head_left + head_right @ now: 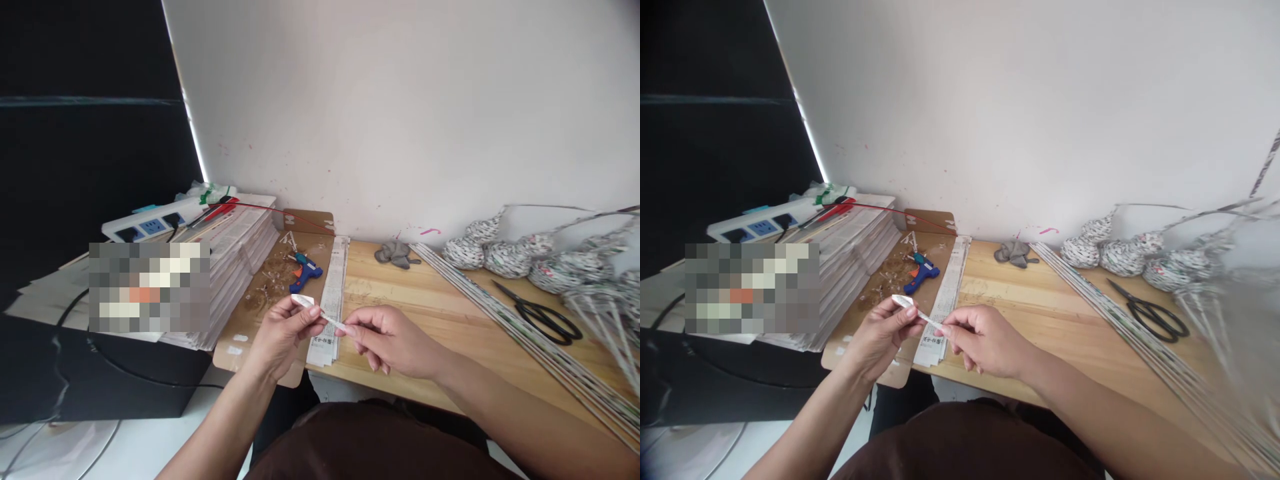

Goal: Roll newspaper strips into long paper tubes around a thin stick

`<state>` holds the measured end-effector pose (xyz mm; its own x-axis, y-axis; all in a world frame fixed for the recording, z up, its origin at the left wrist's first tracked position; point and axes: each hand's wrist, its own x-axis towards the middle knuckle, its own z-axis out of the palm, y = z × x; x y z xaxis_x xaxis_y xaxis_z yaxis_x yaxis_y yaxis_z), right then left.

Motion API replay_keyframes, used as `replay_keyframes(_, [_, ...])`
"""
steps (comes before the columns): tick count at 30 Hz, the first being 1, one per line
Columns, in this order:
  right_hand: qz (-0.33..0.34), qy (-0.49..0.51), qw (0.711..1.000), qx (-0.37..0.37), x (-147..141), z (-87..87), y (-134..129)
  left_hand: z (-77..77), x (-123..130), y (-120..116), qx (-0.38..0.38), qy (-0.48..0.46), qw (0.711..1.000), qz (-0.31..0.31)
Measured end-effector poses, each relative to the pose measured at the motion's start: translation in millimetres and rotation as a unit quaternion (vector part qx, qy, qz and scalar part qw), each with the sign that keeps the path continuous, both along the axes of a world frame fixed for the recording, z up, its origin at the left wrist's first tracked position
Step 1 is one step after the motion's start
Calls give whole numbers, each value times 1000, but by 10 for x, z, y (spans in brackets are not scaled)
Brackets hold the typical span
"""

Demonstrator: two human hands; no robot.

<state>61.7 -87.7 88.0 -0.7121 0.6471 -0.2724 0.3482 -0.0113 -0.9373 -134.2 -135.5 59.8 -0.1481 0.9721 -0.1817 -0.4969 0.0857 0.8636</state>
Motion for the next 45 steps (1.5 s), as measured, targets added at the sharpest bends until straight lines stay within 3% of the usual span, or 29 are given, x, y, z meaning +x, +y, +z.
replay_keyframes(2, [16, 11, 998, -55, 11, -24, 34, -7, -3, -4, 2, 9, 1000, -6])
replay_keyframes(5, [33, 14, 996, -79, 18, -40, 51, -26, 4, -3, -4, 21, 1000, -7])
replay_keyframes(12, [-8, -24, 999, 32, 9, -31, -7, -71, 45, 32, -10, 17, 1000, 6])
replay_keyframes(22, [10, 65, 977, -204, 45, -99, 69, -66, 81, 46, -11, -7, 1000, -17])
replay_keyframes(30, [18, 54, 975, -217, 60, -126, 67, -78, 83, 41, -9, -4, 999, -47])
replay_keyframes(33, [19, 17, 990, -138, 47, -99, 21, -100, 88, 44, -8, -7, 999, -49])
replay_keyframes(35, [1, -13, 1000, 10, 33, -70, -36, -115, 97, 46, -13, -11, 999, -44])
replay_keyframes(37, [-16, -36, 980, 194, 21, -41, -97, -123, 109, 45, -17, -15, 999, -42])
replay_keyframes(39, [-20, -48, 946, 321, 18, -21, -142, -122, 119, 43, -18, -18, 999, -45])
replay_keyframes(41, [-16, -56, 930, 364, 25, -9, -161, -116, 120, 41, -15, -22, 998, -49])
replay_keyframes(45, [-25, -78, 924, 374, 62, 3, -145, -116, 64, 47, 0, -19, 999, -38])
